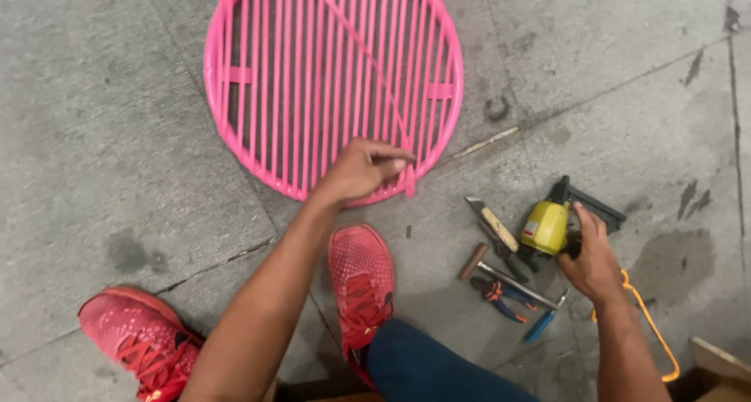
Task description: Weaving or securing pink plastic cords to a circular chair frame using hands and a staple gun.
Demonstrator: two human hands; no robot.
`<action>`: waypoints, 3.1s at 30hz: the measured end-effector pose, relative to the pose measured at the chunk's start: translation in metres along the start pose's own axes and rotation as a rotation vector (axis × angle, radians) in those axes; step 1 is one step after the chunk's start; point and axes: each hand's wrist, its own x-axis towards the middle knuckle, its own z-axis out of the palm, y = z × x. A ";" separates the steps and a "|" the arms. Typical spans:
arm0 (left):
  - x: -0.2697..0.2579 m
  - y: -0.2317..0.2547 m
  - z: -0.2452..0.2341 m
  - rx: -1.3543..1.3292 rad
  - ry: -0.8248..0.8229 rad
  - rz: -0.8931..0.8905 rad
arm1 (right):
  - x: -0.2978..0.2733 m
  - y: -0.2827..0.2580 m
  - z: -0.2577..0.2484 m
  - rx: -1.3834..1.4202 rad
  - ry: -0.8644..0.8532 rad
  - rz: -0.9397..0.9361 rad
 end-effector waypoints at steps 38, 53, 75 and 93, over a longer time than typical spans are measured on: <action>0.011 -0.010 0.005 0.658 0.153 0.566 | 0.013 -0.282 -0.032 0.255 -0.123 -0.241; 0.003 0.001 0.002 0.666 0.116 0.522 | 0.018 -0.305 -0.030 0.149 -0.203 -0.202; -0.002 -0.021 0.009 0.503 0.178 0.543 | -0.020 -0.243 -0.051 0.244 0.052 -0.143; -0.043 0.022 0.070 0.513 0.163 0.473 | 0.038 -0.114 0.053 0.573 0.237 0.000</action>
